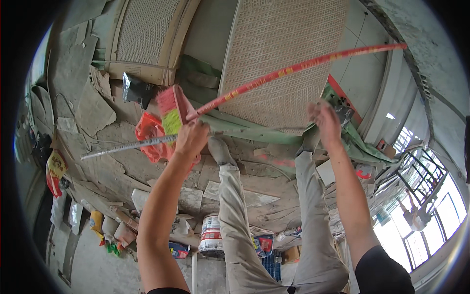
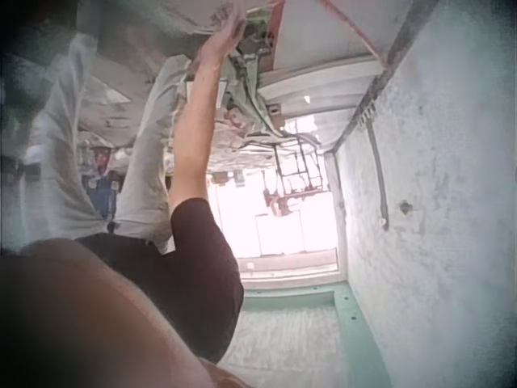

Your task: Measuring and marking various tiles for cutting at a renovation site.

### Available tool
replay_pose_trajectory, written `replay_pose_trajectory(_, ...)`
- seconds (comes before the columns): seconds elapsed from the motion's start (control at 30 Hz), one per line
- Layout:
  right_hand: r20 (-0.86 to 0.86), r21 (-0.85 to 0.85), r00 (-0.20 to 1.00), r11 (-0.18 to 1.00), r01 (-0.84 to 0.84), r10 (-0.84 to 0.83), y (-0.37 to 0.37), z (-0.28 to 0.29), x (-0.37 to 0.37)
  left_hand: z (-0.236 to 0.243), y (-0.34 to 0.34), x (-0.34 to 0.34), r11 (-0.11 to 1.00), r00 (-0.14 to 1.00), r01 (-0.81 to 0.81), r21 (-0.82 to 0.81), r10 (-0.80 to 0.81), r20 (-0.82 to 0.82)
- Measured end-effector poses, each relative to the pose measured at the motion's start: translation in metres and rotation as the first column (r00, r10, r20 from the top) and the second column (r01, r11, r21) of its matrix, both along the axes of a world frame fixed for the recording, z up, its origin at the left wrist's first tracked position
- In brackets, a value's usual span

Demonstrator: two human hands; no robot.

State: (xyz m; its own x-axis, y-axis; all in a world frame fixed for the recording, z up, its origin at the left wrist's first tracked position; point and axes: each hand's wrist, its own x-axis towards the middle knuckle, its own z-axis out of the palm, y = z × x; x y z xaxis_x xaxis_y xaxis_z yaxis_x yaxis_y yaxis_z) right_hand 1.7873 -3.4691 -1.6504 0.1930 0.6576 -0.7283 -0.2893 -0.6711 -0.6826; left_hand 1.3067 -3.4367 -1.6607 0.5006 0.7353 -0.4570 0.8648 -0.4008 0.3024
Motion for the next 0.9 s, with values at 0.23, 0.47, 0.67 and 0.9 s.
replay_pose_trajectory(0.23,-0.347,0.139,0.938,0.988,0.061,-0.009,0.094,0.026,-0.042,0.037,-0.073,-0.021,0.984,0.984,-0.176,0.003,0.176,0.009)
replay_pose_trajectory(0.47,0.327,0.26,0.872,0.853,-0.453,0.363,0.142,0.069,-0.105,0.077,-0.108,-0.09,0.927,0.933,-0.359,0.106,0.36,0.017)
replay_pose_trajectory(0.67,0.492,0.101,0.755,0.833,-0.544,0.433,0.086,0.048,-0.087,0.071,-0.104,-0.186,0.765,0.801,-0.555,0.327,0.598,-0.039)
replay_pose_trajectory(0.9,0.61,-0.499,0.637,0.853,-0.153,0.471,-0.072,-0.071,0.063,0.023,-0.029,-0.14,0.714,0.73,-0.658,0.24,0.682,-0.026)
